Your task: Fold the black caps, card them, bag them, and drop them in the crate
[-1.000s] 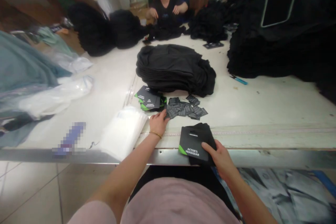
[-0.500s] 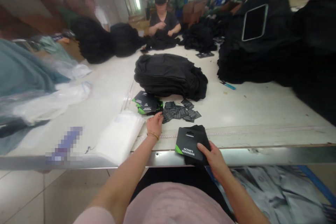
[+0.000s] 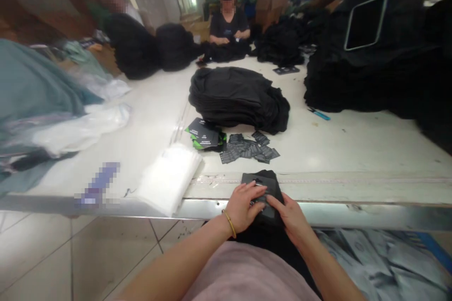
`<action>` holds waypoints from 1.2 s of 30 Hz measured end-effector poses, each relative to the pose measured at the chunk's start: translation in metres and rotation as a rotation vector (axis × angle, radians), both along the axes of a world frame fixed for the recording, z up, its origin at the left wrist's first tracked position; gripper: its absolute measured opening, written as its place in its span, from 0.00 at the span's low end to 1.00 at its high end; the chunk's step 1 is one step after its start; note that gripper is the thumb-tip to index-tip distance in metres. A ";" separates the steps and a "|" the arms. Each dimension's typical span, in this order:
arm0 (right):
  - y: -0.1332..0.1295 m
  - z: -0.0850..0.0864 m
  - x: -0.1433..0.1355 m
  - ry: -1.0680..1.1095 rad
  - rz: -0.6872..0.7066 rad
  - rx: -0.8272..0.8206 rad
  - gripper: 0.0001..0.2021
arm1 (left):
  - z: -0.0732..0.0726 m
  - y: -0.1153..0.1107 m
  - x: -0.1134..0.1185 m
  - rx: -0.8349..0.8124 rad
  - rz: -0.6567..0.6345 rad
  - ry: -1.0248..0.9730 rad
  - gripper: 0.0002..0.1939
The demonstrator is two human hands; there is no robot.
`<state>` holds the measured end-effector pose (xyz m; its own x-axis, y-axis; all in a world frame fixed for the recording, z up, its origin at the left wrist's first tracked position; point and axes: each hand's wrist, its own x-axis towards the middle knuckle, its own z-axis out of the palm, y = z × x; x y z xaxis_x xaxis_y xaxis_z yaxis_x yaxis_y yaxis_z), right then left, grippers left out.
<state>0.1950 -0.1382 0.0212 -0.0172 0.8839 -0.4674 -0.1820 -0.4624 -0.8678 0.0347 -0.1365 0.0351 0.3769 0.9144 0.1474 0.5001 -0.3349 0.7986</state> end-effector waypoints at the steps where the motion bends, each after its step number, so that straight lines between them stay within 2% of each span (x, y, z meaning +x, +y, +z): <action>1: 0.001 -0.002 0.002 -0.037 -0.011 -0.004 0.24 | 0.006 0.001 -0.013 0.033 0.020 -0.013 0.18; 2: 0.002 -0.003 0.004 -0.068 -0.023 -0.019 0.24 | 0.013 0.004 -0.030 0.078 0.090 -0.027 0.16; 3: 0.002 -0.005 0.007 -0.093 -0.035 -0.039 0.24 | 0.019 0.008 -0.052 0.123 0.216 -0.029 0.13; 5: 0.003 -0.007 0.012 -0.119 -0.053 -0.076 0.24 | 0.028 0.018 -0.105 0.179 0.583 0.036 0.12; 6: 0.003 -0.008 0.014 -0.124 -0.057 -0.083 0.24 | 0.028 0.024 -0.132 0.144 0.751 0.124 0.13; 7: 0.003 -0.008 0.016 -0.125 -0.055 -0.082 0.24 | 0.027 0.029 -0.158 0.078 0.844 0.234 0.15; 9: 0.004 -0.006 0.017 -0.121 -0.038 -0.076 0.24 | 0.018 0.039 -0.195 -0.101 0.876 0.413 0.16; 11: 0.004 -0.004 0.017 -0.124 -0.020 -0.098 0.23 | 0.006 0.046 -0.212 -0.208 0.847 0.481 0.14; 13: 0.005 -0.003 0.016 -0.104 -0.010 -0.146 0.22 | -0.004 0.052 -0.214 -0.236 0.839 0.479 0.12; 16: 0.004 -0.004 0.017 -0.049 -0.008 -0.178 0.23 | -0.011 0.059 -0.212 -0.263 0.841 0.467 0.10; 22: 0.004 -0.006 0.016 -0.023 -0.047 -0.204 0.25 | -0.007 0.072 -0.224 -0.382 0.845 0.396 0.07; 24: 0.004 -0.002 0.016 -0.010 -0.057 -0.208 0.25 | 0.002 0.070 -0.222 -0.365 0.887 0.402 0.07; 26: 0.002 0.006 0.016 0.010 -0.060 -0.194 0.26 | 0.015 0.062 -0.209 -0.301 0.949 0.418 0.09; 28: -0.006 0.018 0.015 0.052 -0.040 -0.169 0.25 | 0.028 0.049 -0.182 -0.168 0.967 0.417 0.12; 29: -0.011 0.026 0.013 0.084 -0.020 -0.151 0.25 | 0.033 0.042 -0.164 -0.104 0.933 0.405 0.13; 31: -0.025 0.041 0.003 0.170 0.054 -0.111 0.23 | 0.039 0.028 -0.122 -0.056 0.762 0.366 0.15; 32: -0.031 0.048 -0.004 0.224 0.110 -0.093 0.22 | 0.039 0.022 -0.100 -0.101 0.630 0.339 0.16; 34: -0.040 0.055 -0.019 0.347 0.245 -0.075 0.22 | 0.033 0.014 -0.059 -0.251 0.391 0.267 0.17; 36: -0.042 0.051 -0.028 0.448 0.333 -0.097 0.22 | 0.022 0.009 -0.030 -0.352 0.249 0.183 0.18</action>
